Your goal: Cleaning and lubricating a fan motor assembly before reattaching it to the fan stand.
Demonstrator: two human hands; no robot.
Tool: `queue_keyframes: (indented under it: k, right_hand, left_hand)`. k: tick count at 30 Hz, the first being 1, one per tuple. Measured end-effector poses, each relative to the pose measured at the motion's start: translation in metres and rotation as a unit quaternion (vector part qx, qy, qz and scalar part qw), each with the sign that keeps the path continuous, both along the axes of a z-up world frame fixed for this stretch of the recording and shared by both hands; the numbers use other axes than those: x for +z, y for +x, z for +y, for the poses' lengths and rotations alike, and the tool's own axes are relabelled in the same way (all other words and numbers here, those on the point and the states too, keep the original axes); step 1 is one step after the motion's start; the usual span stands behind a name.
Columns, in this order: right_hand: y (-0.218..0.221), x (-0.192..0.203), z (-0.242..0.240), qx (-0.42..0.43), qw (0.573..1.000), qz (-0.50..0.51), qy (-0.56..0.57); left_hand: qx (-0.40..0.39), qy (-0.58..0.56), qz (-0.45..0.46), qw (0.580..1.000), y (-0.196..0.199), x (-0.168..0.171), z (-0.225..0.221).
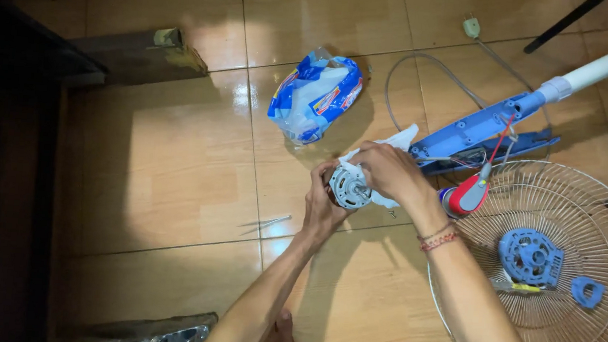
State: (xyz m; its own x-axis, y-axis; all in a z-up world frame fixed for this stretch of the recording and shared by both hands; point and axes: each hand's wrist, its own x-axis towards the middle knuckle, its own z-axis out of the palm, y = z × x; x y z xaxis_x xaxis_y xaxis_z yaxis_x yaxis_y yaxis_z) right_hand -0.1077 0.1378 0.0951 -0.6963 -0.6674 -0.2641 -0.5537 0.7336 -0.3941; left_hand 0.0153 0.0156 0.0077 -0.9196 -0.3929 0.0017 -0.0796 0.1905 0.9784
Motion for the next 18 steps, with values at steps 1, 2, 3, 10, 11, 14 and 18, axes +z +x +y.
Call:
queue_keyframes:
  k: [1, 2, 3, 10, 11, 14, 18]
  right_hand:
    - [0.000, 0.004, -0.007, 0.001, 1.000, 0.000, 0.000]
    - [-0.001, 0.008, -0.014, 0.027, 0.999, -0.009, 0.022]
    - [0.000, 0.012, -0.020, 0.051, 0.997, -0.020, 0.046]
    - [0.003, 0.006, -0.042, 0.115, 0.988, -0.057, 0.083]
    - [0.001, 0.002, -0.043, 0.107, 0.988, -0.039, 0.106]
    - [-0.011, 0.008, -0.033, 0.085, 0.989, -0.037, 0.119]
    - [-0.025, 0.000, -0.019, 0.025, 0.993, 0.009, 0.117]
  left_hand:
    - [0.001, 0.000, 0.000, 1.000, 0.000, 0.001, 0.000]
    - [-0.001, -0.011, -0.012, 1.000, -0.001, 0.002, 0.000]
    - [-0.005, -0.020, -0.025, 0.999, -0.001, 0.003, 0.001]
    - [0.007, -0.025, -0.051, 0.998, 0.004, 0.017, 0.001]
    - [0.009, -0.014, -0.051, 0.999, 0.004, 0.014, 0.001]
    - [0.011, -0.001, -0.040, 0.999, 0.002, 0.009, 0.002]
    - [0.002, 0.018, -0.001, 1.000, 0.001, 0.012, -0.001]
